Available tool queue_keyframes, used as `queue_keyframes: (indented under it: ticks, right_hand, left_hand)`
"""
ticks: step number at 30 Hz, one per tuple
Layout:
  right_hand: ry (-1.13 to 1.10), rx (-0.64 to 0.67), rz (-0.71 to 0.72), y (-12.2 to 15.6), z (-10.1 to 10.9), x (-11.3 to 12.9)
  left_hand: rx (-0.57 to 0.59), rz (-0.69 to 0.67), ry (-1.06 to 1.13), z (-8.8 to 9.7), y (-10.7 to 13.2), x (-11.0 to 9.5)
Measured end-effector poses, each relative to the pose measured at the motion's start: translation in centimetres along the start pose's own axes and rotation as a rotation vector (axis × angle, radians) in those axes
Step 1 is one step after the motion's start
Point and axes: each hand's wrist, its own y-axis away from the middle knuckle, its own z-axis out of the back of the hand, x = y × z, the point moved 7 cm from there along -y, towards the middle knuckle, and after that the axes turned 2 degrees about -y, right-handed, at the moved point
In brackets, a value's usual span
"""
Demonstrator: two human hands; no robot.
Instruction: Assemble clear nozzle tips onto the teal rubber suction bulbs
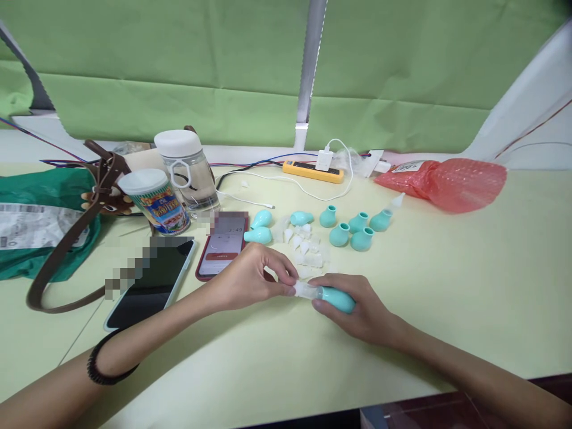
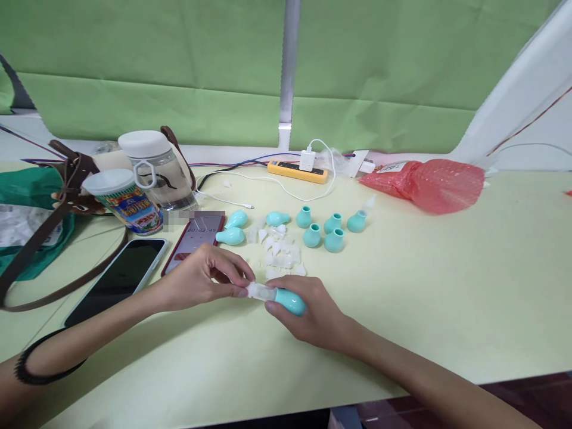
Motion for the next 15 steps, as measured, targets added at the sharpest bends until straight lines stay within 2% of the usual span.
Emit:
queue_keyframes:
  ticks: [5, 11, 15]
  right_hand:
    - [-0.048, 0.015, -0.043, 0.0, 0.2, 0.1]
    - [-0.185, -0.081, -0.214, 0.2, 0.6, -0.8]
    - [-0.242, -0.091, -0.295, 0.5, 0.3, -1.1]
  left_hand:
    - [0.01, -0.024, -0.005, -0.2, 0.3, -0.8]
    - [-0.225, 0.012, 0.267, 0.1, 0.1, 0.3]
    - [-0.285, 0.03, 0.425, -0.3, 0.0, 1.0]
